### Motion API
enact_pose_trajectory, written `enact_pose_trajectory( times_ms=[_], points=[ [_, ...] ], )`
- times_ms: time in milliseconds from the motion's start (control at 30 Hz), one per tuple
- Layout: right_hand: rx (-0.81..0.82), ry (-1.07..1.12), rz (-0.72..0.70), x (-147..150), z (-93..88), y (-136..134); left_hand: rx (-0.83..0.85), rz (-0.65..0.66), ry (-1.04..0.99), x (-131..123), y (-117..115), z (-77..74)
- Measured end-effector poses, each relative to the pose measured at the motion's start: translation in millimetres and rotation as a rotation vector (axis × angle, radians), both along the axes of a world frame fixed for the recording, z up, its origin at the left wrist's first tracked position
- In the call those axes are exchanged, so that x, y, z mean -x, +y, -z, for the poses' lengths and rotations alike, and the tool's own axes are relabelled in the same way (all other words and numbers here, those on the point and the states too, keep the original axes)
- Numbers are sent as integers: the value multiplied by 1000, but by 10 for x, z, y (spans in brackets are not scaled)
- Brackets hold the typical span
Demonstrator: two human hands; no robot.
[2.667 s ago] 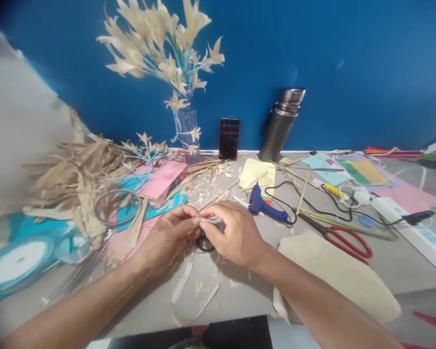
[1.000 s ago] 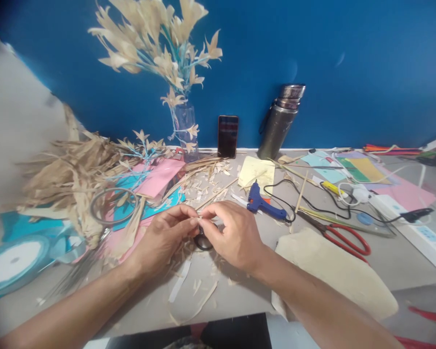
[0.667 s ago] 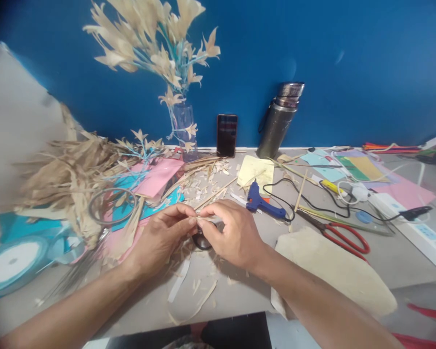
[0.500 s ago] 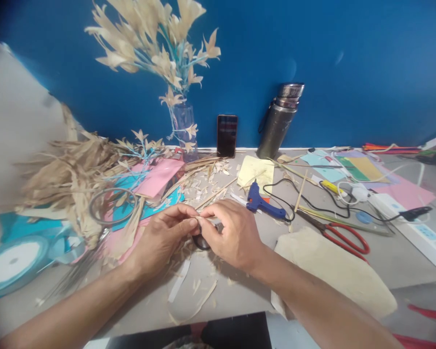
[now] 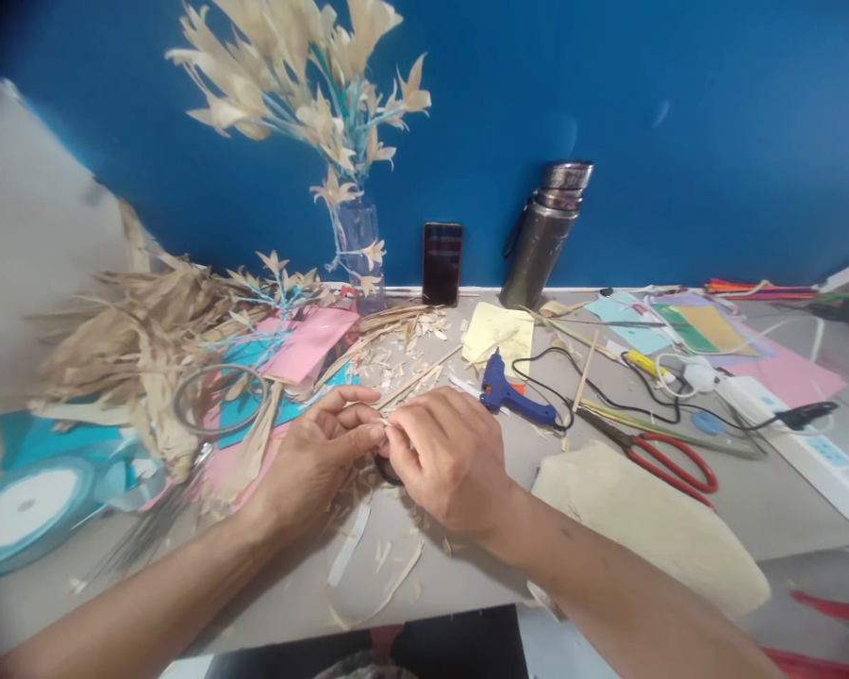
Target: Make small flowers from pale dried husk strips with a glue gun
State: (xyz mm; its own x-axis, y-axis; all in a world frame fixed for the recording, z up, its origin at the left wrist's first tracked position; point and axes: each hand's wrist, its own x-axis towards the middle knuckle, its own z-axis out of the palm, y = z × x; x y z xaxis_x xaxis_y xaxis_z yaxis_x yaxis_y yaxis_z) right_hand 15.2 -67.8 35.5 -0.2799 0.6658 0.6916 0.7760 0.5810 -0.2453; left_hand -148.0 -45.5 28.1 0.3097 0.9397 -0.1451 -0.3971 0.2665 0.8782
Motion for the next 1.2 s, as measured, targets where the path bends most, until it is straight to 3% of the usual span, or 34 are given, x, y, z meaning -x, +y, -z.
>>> enact_pose_trajectory(
  times_ms=[300,467,867,1100,1200],
  points=[
    [-100,-47,36,-22,10,4,148,-26,-45,-15,25,9],
    [-90,-35,21,-22,18,2,136,-32,8,-2,16,2],
    [41,-46,71,-51,63,33,-276,-142,401,-2,-53,34],
    [59,34,129,-39,44,38,-726,-217,697,99,-72,27],
    [67,69,151,-39,48,52,-761,-228,705,102,-83,11]
  ],
)
